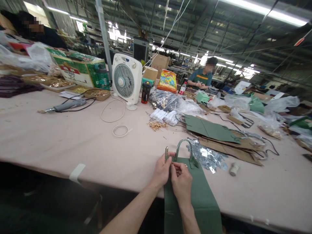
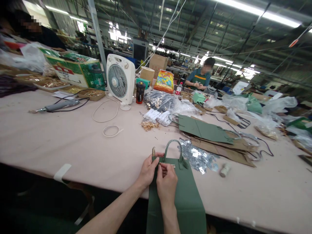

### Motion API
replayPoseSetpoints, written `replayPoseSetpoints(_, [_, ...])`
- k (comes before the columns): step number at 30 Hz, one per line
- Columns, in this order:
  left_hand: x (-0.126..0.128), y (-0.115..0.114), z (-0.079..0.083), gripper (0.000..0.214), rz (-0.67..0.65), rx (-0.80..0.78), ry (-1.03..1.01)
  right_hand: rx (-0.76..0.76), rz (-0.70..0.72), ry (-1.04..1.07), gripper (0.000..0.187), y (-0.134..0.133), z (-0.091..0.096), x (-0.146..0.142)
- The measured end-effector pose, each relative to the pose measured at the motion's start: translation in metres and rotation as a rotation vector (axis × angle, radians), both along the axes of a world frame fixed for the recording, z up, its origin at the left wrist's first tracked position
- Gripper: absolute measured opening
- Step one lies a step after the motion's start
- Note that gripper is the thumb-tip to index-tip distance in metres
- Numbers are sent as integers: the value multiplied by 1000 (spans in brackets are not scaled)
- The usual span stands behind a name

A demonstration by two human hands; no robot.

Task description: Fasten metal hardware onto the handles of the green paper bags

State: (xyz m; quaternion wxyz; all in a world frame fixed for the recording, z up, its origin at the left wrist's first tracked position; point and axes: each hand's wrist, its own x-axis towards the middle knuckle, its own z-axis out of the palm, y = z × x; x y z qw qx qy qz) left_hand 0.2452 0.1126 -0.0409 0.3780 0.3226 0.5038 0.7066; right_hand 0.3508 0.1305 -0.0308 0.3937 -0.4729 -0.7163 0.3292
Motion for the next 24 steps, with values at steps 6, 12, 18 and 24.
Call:
replayPoseSetpoints(6, [4, -4, 2, 33, 52, -42, -20, 33, 18, -102, 30, 7, -12, 4])
replayPoseSetpoints(12, [-7, -2, 3, 40, 43, -127, 116, 60, 124, 55, 43, 29, -26, 9])
replayPoseSetpoints(18, [-23, 1, -4, 57, 76, -197, 403, 40, 60, 223, 47, 70, 42, -14])
replayPoseSetpoints(24, [-29, 11, -22, 67, -6, -300, 484, 83, 317, 142, 30, 148, 65, -89])
